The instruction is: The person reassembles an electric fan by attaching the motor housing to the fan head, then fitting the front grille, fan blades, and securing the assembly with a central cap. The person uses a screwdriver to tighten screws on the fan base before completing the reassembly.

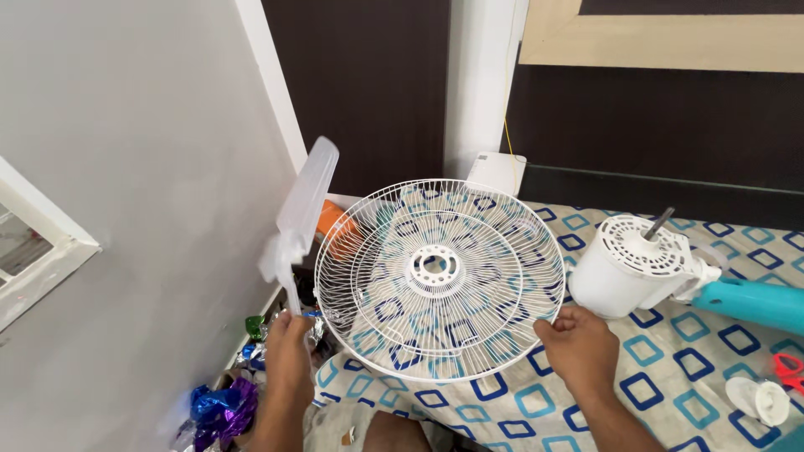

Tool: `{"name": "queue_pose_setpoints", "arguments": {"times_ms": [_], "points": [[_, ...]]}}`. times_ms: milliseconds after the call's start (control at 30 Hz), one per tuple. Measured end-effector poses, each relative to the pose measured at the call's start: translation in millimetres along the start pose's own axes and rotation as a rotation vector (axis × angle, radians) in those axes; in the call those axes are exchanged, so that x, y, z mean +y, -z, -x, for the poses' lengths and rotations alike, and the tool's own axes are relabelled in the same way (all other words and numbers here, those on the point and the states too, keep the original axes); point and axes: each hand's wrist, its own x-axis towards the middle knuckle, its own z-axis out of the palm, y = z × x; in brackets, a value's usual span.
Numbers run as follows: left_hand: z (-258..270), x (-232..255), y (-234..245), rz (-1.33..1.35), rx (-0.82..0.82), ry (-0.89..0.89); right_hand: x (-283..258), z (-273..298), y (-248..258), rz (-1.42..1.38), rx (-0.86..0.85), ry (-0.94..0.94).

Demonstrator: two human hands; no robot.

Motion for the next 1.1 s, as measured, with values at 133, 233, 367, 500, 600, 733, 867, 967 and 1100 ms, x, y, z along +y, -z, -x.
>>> {"name": "queue_pose_setpoints", "arguments": {"times_ms": [133,233,367,500,600,733,867,967,1100], "points": [[-7.2,-28.6,0.9,0.161,-0.063,0.181,-10.1,3.9,6.1,0.028,0.09,0.115],[-8.5,-35.9,-5.2,0.253,-0.143,0.16,-10.4,2.7,12.7,0.12,0.066,0.153],[-2.0,-23.5,-15.8,0.187,-0.109,0.074,-1.7,-0.9,19.7,0.258,0.017,0.13],[9.8,-2.0,-18.9,0.181,-0.183,0.018,3.9,-0.7,18.4,0.246,0.054,0.162],[12.7,5.3,-23.0,0.169,-0.178,0.026,7.5,0.4,16.8,0.234,0.1,0.188],[6.2,10.2,-24.2,0.153,-0.122,0.104,8.9,2.1,15.7,0.169,0.202,0.323],[2.3,18.6,-22.1,0.325,-0.154,0.064,9.5,-0.8,16.7,0.061,0.074,0.05],[9.5,23.9,-20.7,0.431,-0.232,0.072,12.8,-8.8,16.9,-0.247,0.009,-0.077],[14.0,31.6,-22.2,0.521,-0.138,0.093,13.7,-21.3,18.1,-0.752,-0.154,-0.172]]}}
